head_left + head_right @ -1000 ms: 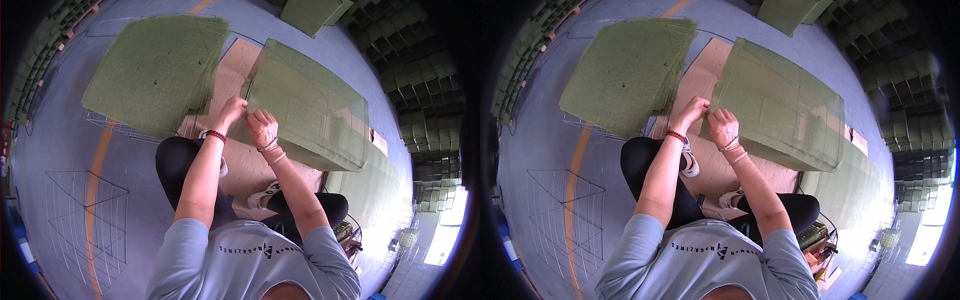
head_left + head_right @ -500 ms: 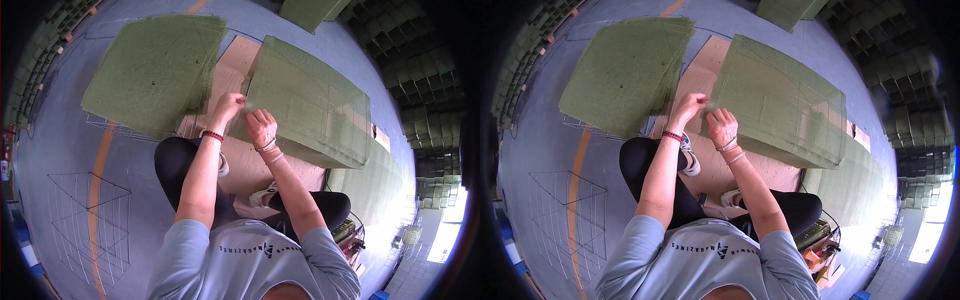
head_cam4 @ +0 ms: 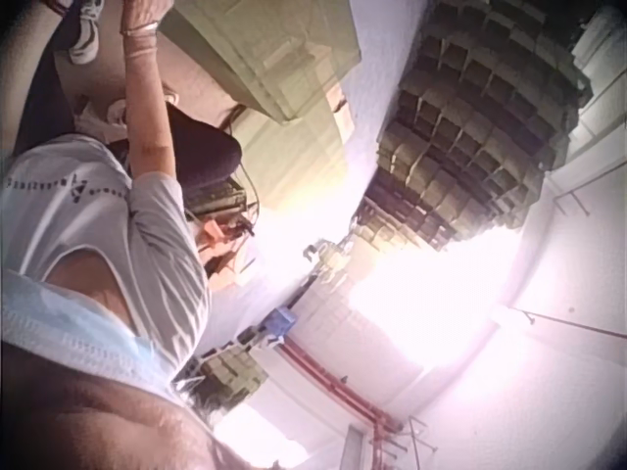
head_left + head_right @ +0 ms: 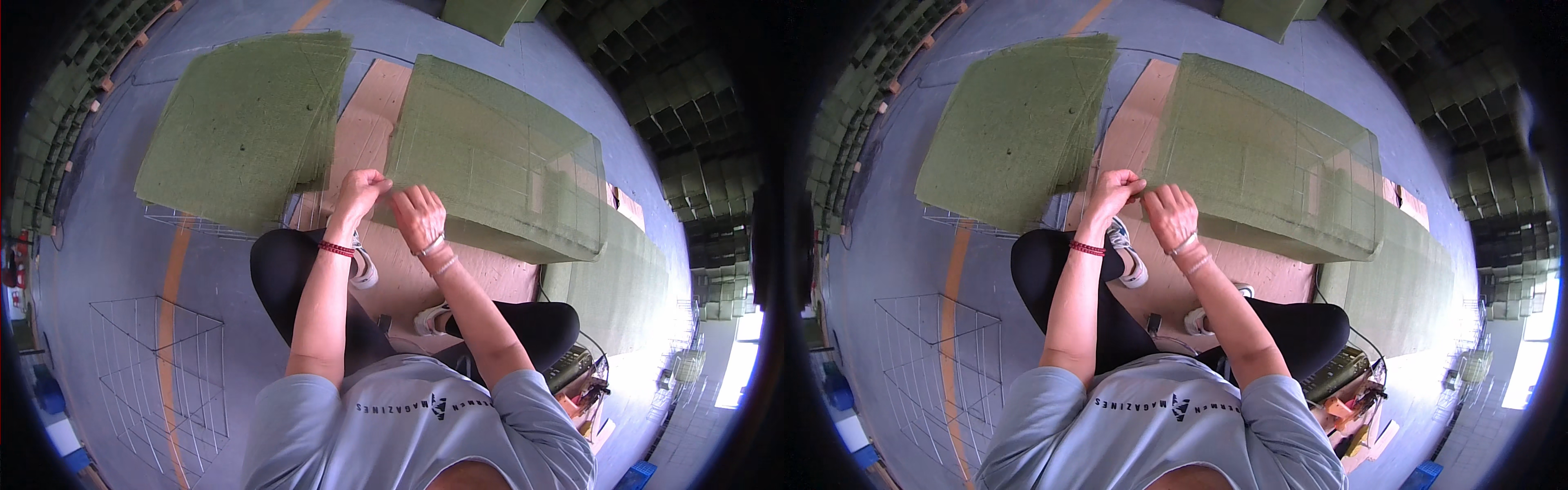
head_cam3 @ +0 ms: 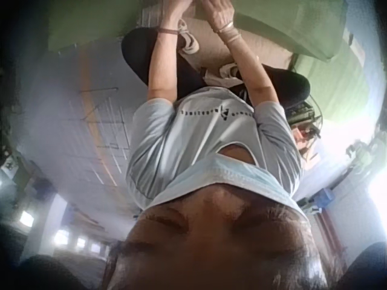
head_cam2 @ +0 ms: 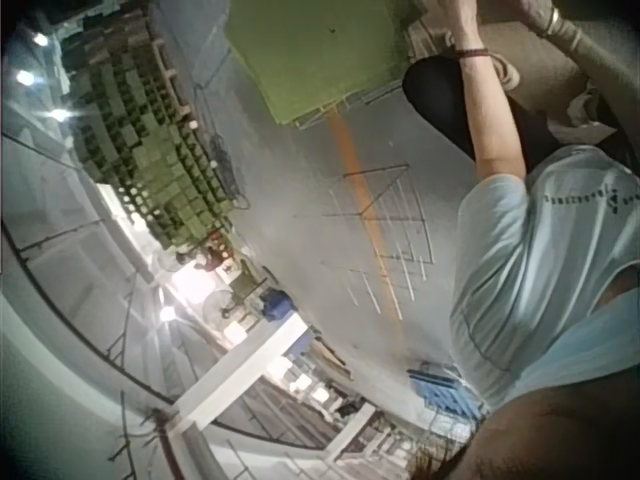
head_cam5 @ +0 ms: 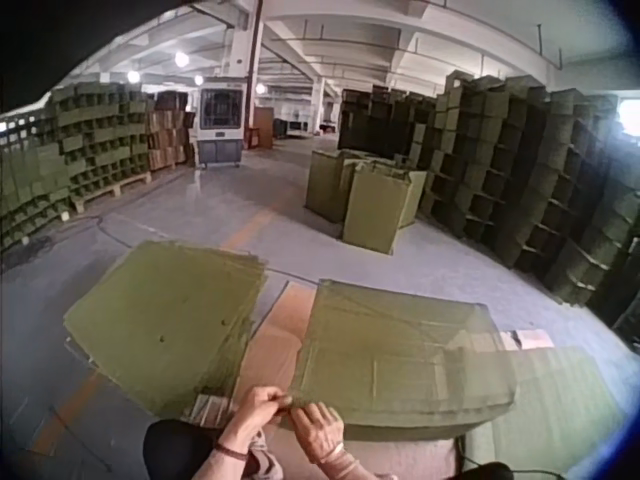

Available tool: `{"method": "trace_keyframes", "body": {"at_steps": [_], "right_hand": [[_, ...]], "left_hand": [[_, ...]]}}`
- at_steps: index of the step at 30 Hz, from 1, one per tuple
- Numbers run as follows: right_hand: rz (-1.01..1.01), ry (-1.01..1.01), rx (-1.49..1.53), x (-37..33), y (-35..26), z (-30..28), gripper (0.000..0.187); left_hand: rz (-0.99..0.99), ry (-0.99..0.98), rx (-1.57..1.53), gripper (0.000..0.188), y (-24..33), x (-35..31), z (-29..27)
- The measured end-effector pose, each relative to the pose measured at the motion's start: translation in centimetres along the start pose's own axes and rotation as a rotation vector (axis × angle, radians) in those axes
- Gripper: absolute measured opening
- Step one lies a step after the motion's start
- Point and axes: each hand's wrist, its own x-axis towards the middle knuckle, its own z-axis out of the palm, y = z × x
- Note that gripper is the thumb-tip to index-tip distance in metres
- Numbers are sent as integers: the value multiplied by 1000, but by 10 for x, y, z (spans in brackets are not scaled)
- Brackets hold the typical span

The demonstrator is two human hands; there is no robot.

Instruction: Assembling and gluing mesh panels onto a wire frame to create a storage container.

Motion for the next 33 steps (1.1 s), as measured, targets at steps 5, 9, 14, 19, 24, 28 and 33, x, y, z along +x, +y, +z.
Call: {"method": "trace_keyframes", "body": {"at_steps": [5, 9, 14, 19, 24, 28, 33], "right_hand": [[1129, -291, 746, -63, 3, 6, 28], [1401, 63, 1404, -41, -4, 5, 34], [1492, 264, 1462, -32, -2, 24, 25], [1498, 249, 1471, -36, -4, 32, 25], [1494, 234, 1477, -26, -13, 38, 26], [1489, 254, 1452, -22, -14, 34, 23], [1495, 302, 1551, -14, -16, 29, 19]], "left_hand": [[-18, -56, -117, 12, 10, -2, 3], [-3, -52, -35, 12, 9, -3, -1], [-27, -41, 25, 10, 9, -3, -1], [-34, -38, 30, 9, 10, -3, -2], [-19, -40, 9, 11, 6, -1, -5], [-57, 4, 11, 13, 15, 1, -8], [-74, -107, 122, 21, 26, 14, -13]]}}
